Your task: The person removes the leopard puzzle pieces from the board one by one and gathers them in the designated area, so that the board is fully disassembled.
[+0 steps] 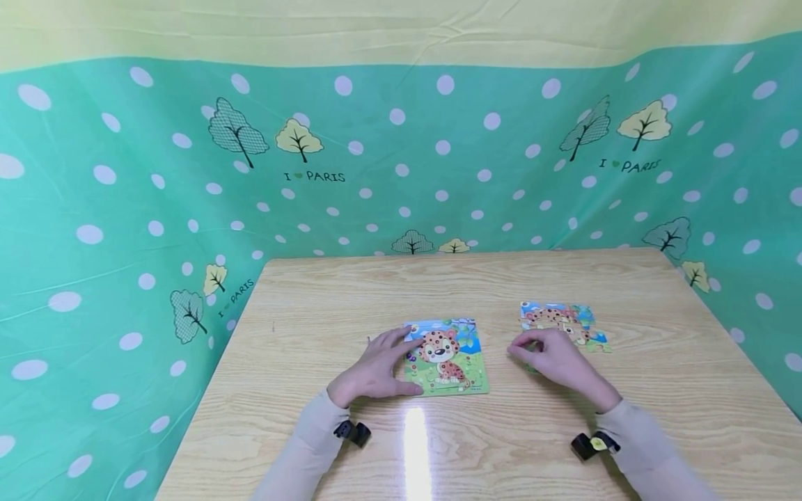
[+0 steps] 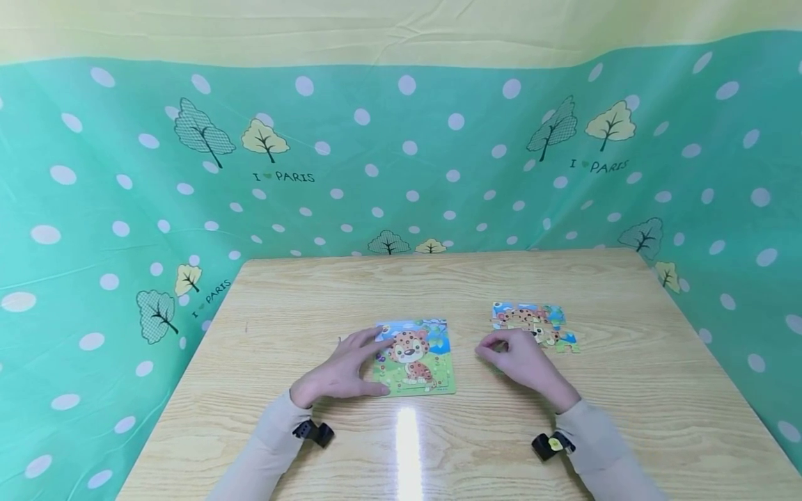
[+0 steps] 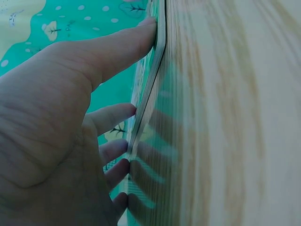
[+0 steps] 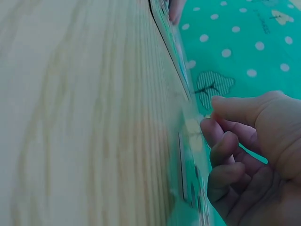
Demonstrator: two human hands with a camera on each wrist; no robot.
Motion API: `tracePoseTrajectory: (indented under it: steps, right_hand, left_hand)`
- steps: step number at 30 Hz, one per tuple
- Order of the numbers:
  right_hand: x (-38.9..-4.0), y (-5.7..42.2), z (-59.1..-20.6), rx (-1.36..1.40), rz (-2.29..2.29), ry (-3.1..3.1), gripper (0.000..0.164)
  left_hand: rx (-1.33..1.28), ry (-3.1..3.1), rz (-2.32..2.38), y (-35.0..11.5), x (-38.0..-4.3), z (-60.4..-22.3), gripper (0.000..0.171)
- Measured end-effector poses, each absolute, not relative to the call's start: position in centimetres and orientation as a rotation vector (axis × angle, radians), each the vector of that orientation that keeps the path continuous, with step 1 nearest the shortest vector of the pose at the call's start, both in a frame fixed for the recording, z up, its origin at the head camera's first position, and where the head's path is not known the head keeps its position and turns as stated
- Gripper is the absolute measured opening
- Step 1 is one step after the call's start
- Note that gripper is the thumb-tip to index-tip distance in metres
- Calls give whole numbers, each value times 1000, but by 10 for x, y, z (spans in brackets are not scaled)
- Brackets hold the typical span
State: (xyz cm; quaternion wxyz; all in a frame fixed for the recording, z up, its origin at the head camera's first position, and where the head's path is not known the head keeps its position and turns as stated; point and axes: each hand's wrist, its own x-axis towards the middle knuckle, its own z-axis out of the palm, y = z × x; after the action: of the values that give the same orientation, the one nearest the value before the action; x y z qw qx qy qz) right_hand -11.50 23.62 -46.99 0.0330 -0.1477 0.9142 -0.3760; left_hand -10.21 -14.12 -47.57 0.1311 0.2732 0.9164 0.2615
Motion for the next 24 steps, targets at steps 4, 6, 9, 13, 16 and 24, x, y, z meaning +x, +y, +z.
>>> tracePoseTrajectory:
  steps: [4,6,9,13,16,24]
  right_hand:
    - [-115,224,-472,-483,-1171,2785,7]
    - [-114,217,-472,-503,-1188,2763,8]
    - [-113,205,-470,-535,-1223,2722,9]
    - [-112,187,-466,-597,-1268,2655,10]
    - [-111,175,-462,-640,-1289,2610,8]
    - [-110,148,-463,-702,-1275,2529,15]
  left_hand:
    - [793,2662,757,-141,-103,-477,92]
    - [794,2663,752,-141,-103,-477,92]
    - [794,2661,752,-141,-103,-477,92]
    - [795,2666,750,-142,-103,-477,92]
    - [800,2673,745,-142,-104,-479,92]
    - [796,2683,728,-141,-105,-479,93]
